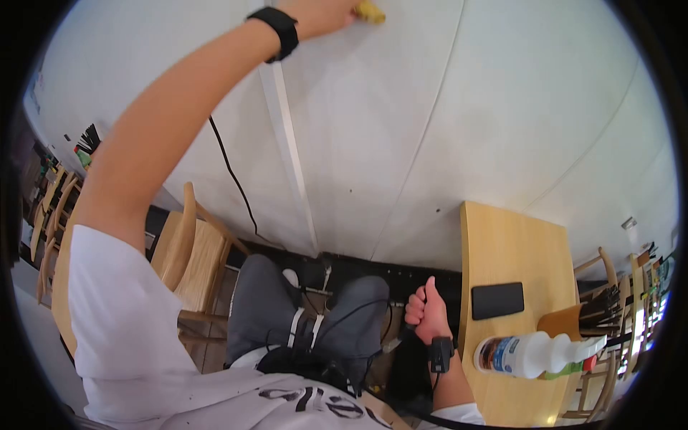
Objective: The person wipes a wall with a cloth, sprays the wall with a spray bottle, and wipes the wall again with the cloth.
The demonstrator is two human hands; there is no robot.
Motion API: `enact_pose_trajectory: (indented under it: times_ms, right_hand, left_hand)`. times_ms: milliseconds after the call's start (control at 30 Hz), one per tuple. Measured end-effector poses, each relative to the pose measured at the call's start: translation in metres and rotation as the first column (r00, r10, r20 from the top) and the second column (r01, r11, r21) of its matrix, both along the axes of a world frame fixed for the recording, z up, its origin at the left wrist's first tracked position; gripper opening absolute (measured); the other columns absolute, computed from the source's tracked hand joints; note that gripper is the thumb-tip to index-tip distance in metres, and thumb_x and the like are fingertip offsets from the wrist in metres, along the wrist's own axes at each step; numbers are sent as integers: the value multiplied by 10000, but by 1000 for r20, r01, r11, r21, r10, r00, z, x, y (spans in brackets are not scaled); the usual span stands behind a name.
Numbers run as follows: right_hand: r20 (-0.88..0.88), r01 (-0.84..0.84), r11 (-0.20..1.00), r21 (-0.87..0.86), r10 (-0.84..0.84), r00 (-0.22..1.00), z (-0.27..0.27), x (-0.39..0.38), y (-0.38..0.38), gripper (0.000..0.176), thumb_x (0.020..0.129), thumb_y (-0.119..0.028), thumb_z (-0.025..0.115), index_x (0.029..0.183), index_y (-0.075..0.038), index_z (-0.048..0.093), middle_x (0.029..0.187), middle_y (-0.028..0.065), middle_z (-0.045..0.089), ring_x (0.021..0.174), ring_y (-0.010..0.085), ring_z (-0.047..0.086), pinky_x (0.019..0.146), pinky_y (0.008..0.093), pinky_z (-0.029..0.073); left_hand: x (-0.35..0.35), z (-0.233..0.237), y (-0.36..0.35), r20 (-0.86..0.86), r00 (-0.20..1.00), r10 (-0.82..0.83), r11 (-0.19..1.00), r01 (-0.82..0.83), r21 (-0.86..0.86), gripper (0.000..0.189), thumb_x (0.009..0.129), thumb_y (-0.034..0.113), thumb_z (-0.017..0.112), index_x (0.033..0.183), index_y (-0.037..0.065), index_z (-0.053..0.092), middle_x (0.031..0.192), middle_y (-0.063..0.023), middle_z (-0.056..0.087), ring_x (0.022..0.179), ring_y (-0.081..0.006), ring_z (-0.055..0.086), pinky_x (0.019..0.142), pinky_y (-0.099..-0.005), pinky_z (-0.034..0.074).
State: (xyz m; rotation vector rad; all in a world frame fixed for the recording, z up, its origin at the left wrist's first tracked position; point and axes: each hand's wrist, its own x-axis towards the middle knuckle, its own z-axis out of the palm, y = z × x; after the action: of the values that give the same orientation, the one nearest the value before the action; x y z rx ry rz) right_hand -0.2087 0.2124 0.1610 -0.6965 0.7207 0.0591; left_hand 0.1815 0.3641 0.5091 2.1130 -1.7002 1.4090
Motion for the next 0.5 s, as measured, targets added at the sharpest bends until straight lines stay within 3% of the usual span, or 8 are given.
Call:
enact_pose_trajectory:
  times_ms: [67,167,267,300,367,433,467,500]
  right_hand:
    - [9,5,1000,25,-6,1000,0,3,-2,498,1020,-552,407,704,-171,355,577,-49,270,463,83,231,411,250,197]
    - [16,30,999,14,-30,999,0,4,-3,496,1022,-552,401,708,-170,358,579,-47,270,464,83,231,413,250,197]
    - [5,50,999,1,-50,999,2,6,-3,487,1020,-556,398,723,-172,372,578,-50,270,456,81,241,405,245,200]
    - [13,50,999,2,-50,999,3,6,-3,479,1022,-553,400,736,-169,377,589,-46,280,464,82,248,414,249,202]
    - [23,37,999,-2,-37,999,2,4,-3,479,1020,-557,401,741,-169,380,590,-46,284,465,82,251,413,247,205]
    - [44,48,999,-4,-48,998,1,7,-4,478,1018,-561,403,746,-168,382,592,-45,287,466,82,255,413,246,207]
    - [42,41,999,4,-41,998,0,6,-4,479,1017,-562,404,746,-168,382,592,-46,286,466,82,254,413,246,208]
    - [41,35,999,10,-35,999,0,5,-5,480,1016,-564,405,745,-168,382,592,-46,285,465,82,254,413,245,209]
  left_hand:
    - [-17,38,11,127,967,221,969,-203,-139,165,834,213,668,879,55,680,924,-161,670,917,-322,644,807,-447,479]
    - [-24,54,5,66,968,242,951,-223,-214,177,826,219,680,885,52,678,916,-155,668,896,-324,643,791,-443,480]
    - [-18,34,3,14,985,172,954,-163,-250,188,837,226,676,903,50,681,941,-154,668,912,-318,638,800,-437,471]
    - [-15,21,4,18,993,116,952,-106,-288,191,842,229,675,908,50,683,946,-154,668,914,-316,636,803,-435,469]
    - [-11,-17,2,-10,974,226,969,-226,-101,71,783,147,615,834,127,661,911,-101,679,874,-264,660,716,-406,482]
    - [-14,-90,2,89,990,113,980,-96,-173,87,762,151,620,843,127,637,913,-93,650,884,-269,625,718,-410,457]
    - [-17,-131,0,26,993,113,990,-110,-91,159,727,151,654,876,132,599,937,-66,579,888,-267,567,738,-414,426]
    - [-18,-176,-3,64,993,100,994,-97,-56,112,759,169,625,862,140,596,924,-61,575,871,-253,555,737,-396,424]
